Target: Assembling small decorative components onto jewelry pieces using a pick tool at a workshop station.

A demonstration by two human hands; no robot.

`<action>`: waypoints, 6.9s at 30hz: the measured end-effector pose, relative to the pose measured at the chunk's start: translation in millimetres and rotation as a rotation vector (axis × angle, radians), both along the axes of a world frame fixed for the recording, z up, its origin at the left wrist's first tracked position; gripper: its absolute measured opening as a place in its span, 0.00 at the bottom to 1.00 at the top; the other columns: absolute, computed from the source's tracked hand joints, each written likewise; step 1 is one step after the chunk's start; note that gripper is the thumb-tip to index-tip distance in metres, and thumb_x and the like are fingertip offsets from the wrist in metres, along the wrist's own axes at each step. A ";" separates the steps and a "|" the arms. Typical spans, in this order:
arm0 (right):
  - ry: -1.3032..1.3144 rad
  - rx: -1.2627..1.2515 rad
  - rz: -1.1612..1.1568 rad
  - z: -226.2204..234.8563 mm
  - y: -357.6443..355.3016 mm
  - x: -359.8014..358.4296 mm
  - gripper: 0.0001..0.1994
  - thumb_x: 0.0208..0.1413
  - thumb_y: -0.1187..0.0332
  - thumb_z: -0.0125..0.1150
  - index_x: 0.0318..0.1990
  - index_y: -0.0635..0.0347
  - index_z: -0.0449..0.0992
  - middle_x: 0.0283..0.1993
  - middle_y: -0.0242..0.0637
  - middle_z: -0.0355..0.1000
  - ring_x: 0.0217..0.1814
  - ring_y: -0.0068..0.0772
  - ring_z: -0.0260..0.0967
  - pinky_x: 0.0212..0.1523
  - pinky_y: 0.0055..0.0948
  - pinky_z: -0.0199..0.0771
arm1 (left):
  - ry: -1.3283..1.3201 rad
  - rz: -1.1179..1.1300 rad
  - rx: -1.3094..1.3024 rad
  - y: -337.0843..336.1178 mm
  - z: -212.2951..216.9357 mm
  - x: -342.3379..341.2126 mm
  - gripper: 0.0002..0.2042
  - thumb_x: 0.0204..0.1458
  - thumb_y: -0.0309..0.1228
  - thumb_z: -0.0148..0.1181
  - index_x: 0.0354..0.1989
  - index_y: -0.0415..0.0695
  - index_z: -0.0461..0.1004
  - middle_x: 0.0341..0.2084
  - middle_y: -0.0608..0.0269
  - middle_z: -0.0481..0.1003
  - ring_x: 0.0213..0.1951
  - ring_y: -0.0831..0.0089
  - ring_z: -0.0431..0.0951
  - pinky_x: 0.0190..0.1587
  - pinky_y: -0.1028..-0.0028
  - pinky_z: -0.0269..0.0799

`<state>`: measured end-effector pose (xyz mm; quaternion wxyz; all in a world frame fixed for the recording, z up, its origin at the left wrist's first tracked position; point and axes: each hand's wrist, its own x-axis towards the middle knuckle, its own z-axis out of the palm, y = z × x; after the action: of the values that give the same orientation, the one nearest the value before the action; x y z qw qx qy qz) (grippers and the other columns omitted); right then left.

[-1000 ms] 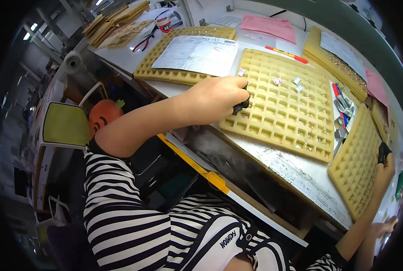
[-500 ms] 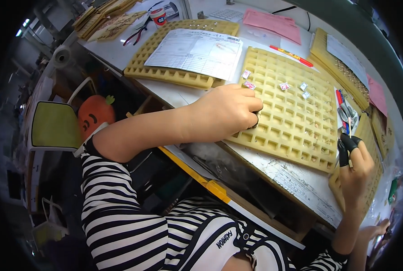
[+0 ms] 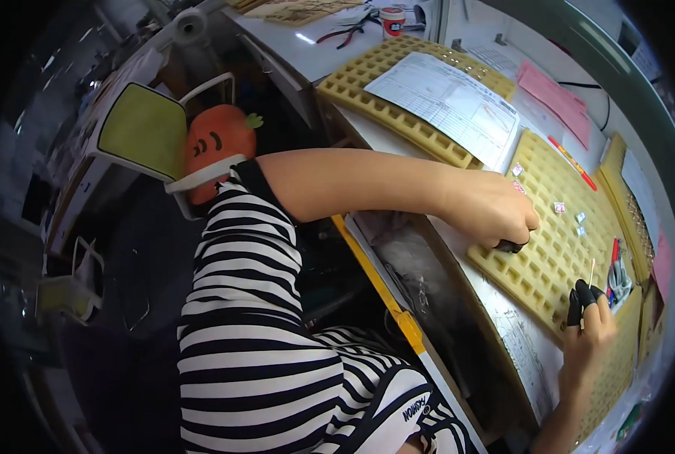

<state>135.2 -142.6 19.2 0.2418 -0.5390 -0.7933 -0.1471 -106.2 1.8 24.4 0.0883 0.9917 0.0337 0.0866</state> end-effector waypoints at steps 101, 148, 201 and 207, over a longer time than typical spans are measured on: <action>1.237 -0.430 -0.015 -15.4 11.6 20.7 0.19 0.52 0.79 0.52 0.53 0.64 0.65 0.34 0.26 0.59 0.29 0.11 0.55 0.28 0.13 0.57 | 0.085 0.045 -2.042 6.1 -3.7 98.7 0.18 0.60 0.34 0.36 0.51 0.31 0.59 0.41 0.46 0.70 0.42 0.56 0.74 0.44 0.68 0.73; 0.252 -0.054 -0.038 -10.0 -1.8 32.4 0.12 0.35 0.80 0.58 0.33 0.63 0.73 0.18 0.39 0.66 0.17 0.40 0.63 0.19 0.33 0.60 | 0.124 0.306 -1.969 -7.8 -12.0 102.1 0.11 0.54 0.26 0.49 0.44 0.36 0.69 0.33 0.52 0.75 0.33 0.66 0.79 0.37 0.74 0.77; 0.483 -0.074 -0.110 -13.4 -1.5 31.9 0.08 0.41 0.80 0.56 0.32 0.63 0.73 0.18 0.40 0.66 0.18 0.38 0.66 0.21 0.30 0.63 | 0.172 0.288 -1.975 -4.4 -17.9 102.3 0.10 0.54 0.26 0.51 0.41 0.33 0.68 0.35 0.50 0.74 0.34 0.64 0.78 0.37 0.74 0.77; 0.680 -0.227 -0.092 -13.9 -2.3 30.2 0.22 0.43 0.85 0.48 0.49 0.62 0.70 0.27 0.39 0.68 0.25 0.29 0.66 0.27 0.24 0.66 | 0.170 0.211 -2.013 -2.6 -20.2 101.5 0.11 0.54 0.28 0.51 0.42 0.34 0.68 0.35 0.50 0.75 0.35 0.65 0.78 0.39 0.72 0.76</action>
<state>165.4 -144.9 5.3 0.4235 -0.6159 -0.6536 0.1190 -4.7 -0.7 4.2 0.8717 0.4518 0.1846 -0.0454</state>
